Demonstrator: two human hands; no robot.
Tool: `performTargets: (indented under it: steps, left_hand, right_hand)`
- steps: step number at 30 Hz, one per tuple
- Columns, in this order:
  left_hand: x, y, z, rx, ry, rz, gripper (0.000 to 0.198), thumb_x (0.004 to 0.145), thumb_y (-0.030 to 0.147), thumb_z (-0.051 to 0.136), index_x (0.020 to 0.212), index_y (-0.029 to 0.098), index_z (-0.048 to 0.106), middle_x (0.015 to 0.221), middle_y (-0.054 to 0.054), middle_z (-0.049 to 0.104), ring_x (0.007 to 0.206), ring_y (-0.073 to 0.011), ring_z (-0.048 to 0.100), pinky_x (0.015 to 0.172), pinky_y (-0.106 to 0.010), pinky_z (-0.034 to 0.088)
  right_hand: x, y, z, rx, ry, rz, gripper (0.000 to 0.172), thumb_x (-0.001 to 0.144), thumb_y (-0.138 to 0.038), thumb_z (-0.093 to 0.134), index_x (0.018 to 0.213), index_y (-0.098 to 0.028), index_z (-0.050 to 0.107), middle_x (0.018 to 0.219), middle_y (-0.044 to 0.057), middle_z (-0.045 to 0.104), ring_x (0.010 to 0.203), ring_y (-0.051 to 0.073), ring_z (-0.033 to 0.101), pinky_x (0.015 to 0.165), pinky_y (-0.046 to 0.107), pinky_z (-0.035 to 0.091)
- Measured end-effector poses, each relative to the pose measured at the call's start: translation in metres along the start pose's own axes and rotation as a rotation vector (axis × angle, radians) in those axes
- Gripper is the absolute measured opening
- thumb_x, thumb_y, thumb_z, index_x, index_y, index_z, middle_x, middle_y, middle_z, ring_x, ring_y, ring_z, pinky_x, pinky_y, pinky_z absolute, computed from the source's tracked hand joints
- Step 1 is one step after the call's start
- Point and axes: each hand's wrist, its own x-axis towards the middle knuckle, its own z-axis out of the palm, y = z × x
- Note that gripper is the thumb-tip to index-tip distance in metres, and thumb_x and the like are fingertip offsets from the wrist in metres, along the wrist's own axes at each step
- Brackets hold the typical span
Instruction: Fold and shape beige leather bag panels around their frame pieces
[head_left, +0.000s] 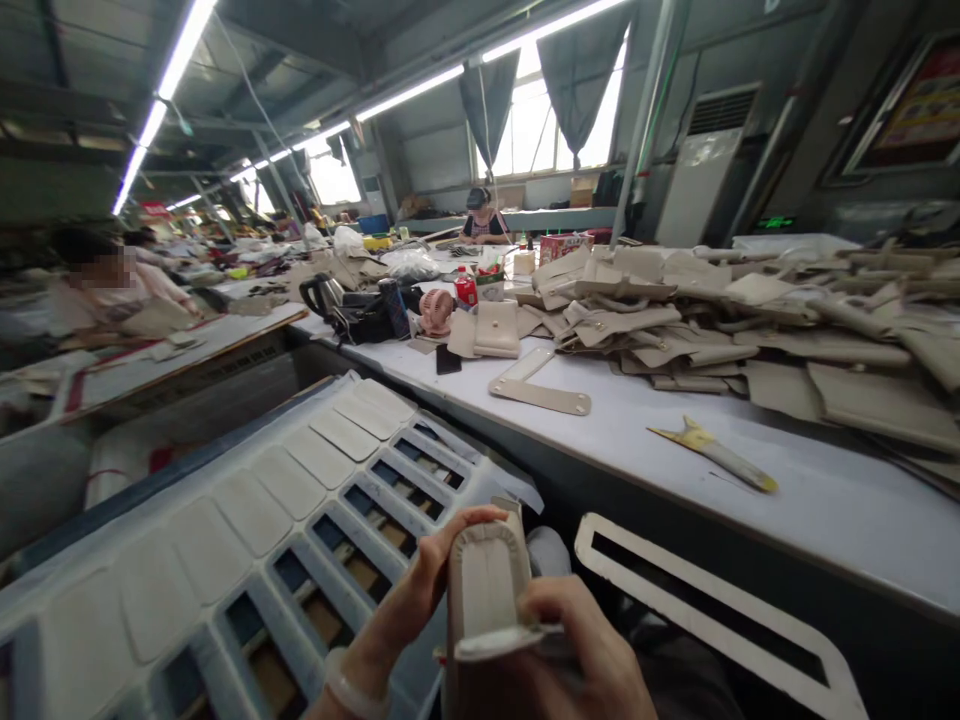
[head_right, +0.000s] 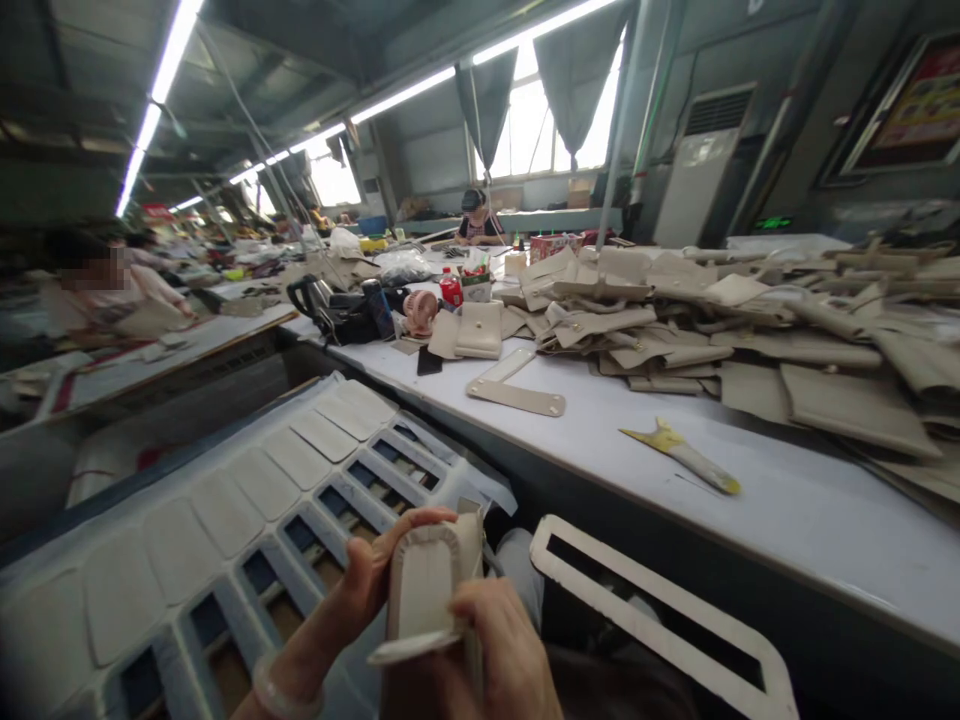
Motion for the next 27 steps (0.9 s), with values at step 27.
performTargets:
  steps: [27]
  left_hand:
    - [-0.026,-0.011,0.025,0.043,0.402,-0.122,0.079,0.075,0.055,0.077,0.141,0.031,0.04,0.122,-0.006,0.065,0.1,-0.0271,0.067,0.078,-0.028,0.056]
  right_hand:
    - [-0.009,0.026,0.052,0.216,0.193,0.364,0.02,0.071,-0.014,0.059,0.089,-0.021,0.051,0.081,-0.001,0.055,0.072,0.015,0.054,0.065,0.026,0.044]
